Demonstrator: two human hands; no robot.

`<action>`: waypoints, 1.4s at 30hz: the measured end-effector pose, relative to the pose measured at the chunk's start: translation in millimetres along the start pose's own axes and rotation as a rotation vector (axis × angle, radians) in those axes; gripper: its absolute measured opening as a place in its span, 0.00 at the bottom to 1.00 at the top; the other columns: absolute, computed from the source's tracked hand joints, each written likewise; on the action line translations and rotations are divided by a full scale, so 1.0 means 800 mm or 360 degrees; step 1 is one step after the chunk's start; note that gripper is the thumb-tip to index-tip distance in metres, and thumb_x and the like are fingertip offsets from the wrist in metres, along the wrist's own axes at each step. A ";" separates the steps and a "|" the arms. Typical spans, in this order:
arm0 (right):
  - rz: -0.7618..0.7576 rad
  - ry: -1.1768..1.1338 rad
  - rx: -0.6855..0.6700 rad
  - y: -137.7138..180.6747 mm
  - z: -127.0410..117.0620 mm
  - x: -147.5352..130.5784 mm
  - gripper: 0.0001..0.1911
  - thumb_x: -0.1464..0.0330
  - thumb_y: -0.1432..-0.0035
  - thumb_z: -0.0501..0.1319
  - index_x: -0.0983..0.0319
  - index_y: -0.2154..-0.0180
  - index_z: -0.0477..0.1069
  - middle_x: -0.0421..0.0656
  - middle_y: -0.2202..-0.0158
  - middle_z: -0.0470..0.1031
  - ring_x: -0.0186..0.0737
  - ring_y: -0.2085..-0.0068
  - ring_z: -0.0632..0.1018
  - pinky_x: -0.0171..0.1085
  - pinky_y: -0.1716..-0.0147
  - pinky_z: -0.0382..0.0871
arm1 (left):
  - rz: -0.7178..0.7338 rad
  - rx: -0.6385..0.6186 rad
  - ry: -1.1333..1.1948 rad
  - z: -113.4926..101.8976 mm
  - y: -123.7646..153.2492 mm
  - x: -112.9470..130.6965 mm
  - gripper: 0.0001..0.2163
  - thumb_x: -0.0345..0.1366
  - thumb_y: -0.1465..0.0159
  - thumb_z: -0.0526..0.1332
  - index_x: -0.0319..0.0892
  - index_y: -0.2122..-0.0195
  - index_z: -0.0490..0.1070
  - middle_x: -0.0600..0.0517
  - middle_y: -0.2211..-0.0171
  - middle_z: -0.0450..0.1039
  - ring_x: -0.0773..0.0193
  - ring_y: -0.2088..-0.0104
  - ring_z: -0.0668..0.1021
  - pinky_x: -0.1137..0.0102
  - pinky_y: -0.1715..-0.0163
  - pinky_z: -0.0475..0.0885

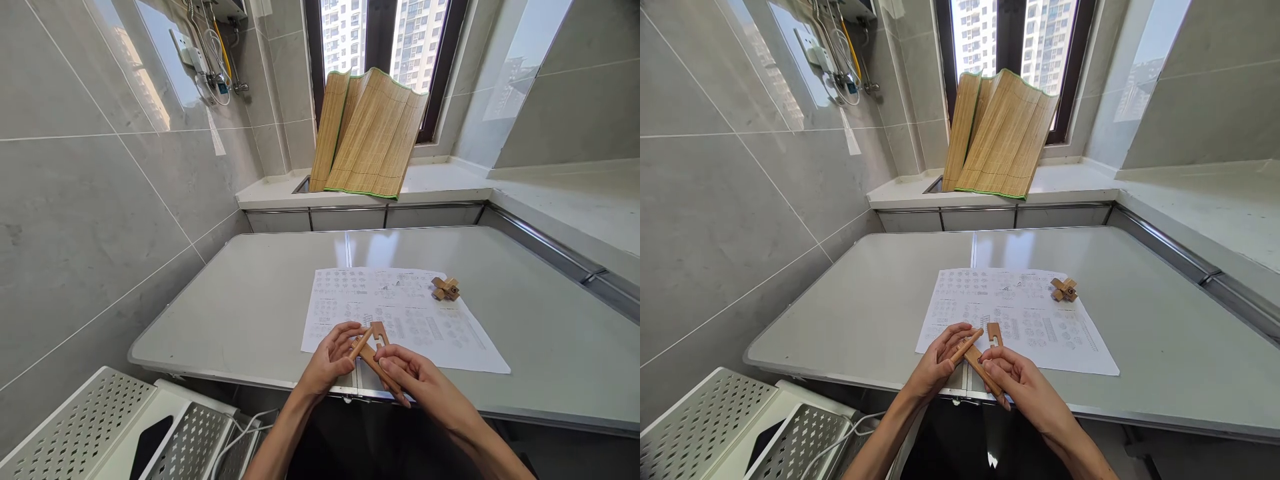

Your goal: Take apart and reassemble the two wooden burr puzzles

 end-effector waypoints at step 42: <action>-0.0007 0.0009 0.0111 -0.005 0.004 -0.005 0.30 0.42 0.43 0.66 0.61 0.57 0.75 0.38 0.74 0.71 0.34 0.74 0.64 0.34 0.73 0.57 | -0.0023 -0.0073 -0.0094 0.005 -0.002 0.002 0.36 0.55 0.45 0.73 0.45 0.39 0.69 0.39 0.42 0.73 0.41 0.39 0.74 0.47 0.36 0.63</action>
Point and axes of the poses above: each hand's wrist, its own y-axis away from the middle knuckle, its own z-axis out of the palm, x = y × z, the point moved 3 cm from there along -y, towards the middle knuckle
